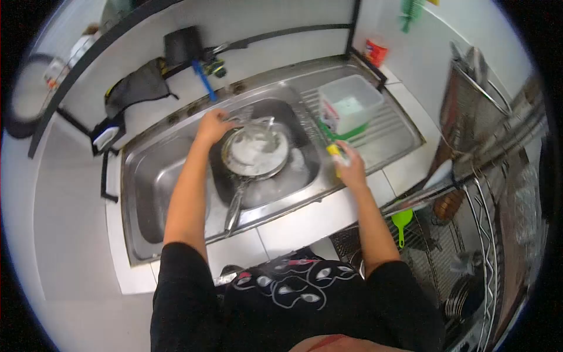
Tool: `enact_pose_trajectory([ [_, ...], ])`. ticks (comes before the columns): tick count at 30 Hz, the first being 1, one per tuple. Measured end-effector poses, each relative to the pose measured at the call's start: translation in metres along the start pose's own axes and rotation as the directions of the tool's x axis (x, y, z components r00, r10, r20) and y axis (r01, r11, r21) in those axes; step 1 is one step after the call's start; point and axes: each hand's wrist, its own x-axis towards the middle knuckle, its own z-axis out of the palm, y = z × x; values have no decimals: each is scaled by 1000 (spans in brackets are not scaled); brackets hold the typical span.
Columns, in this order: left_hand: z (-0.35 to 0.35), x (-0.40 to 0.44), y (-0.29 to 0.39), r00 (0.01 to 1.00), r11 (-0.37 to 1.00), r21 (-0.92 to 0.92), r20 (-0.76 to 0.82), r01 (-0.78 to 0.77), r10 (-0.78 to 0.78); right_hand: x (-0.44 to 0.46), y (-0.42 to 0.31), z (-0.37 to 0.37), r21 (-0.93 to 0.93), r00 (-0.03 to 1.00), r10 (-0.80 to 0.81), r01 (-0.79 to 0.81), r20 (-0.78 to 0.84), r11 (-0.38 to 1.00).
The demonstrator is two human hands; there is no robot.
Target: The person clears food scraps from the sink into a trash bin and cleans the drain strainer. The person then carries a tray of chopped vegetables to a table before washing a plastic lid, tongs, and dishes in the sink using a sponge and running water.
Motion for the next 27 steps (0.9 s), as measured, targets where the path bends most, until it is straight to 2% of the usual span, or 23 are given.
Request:
enact_pose_trajectory([
  [1, 2, 8, -2, 999, 999, -52, -32, 12, -14, -3, 11, -1, 31, 1000, 20, -20, -11, 999],
  [3, 2, 16, 10, 995, 934, -352, -55, 59, -84, -8, 19, -3, 84, 997, 79, -76, -25, 994],
  [6, 25, 41, 6, 983, 850, -516, -75, 105, -167, -10, 22, -6, 124, 990, 136, -131, -36, 984],
  [7, 37, 47, 6, 981, 782, -620, -105, 63, -162, -9, 28, -4, 122, 990, 133, -127, -44, 984],
  [9, 60, 64, -2, 944, 902, -431, -293, 10, -151, -8, 30, -2, 129, 990, 135, -129, -38, 983],
  [12, 94, 95, -5, 884, 859, -504, -438, -91, -163, -9, 29, -5, 156, 987, 161, -158, -8, 975],
  [15, 65, 78, 41, 936, 619, -778, -129, 108, -326, -9, 32, -3, 165, 989, 150, -147, -5, 975],
  [17, 86, 112, 9, 872, 731, -680, -323, 57, -368, -9, 33, -1, 152, 995, 102, -99, -10, 983],
  [19, 89, 119, 3, 849, 821, -568, -406, 56, -339, -12, 23, -5, 112, 992, 123, -123, 3, 986],
  [21, 74, 109, 19, 881, 890, -449, -388, 75, -271, -12, 22, -3, 95, 992, 125, -124, -1, 988],
  [22, 77, 111, 13, 922, 943, -314, -321, 111, -215, -14, 28, -2, 100, 993, 115, -114, -9, 988],
  [24, 76, 107, 15, 882, 986, -145, -449, 84, -141, -11, 34, 1, 125, 996, 79, -74, -31, 989],
  [25, 58, 89, 32, 924, 965, -248, -341, 89, -173, -12, 37, 2, 142, 997, 58, -51, -45, 989],
  [26, 75, 103, 11, 909, 946, -322, -384, 31, -161, -12, 40, 4, 161, 997, 68, -61, -40, 985],
  [27, 52, 79, 41, 883, 926, -357, -386, 125, -268, -12, 42, 5, 175, 996, 82, -75, -36, 982],
])
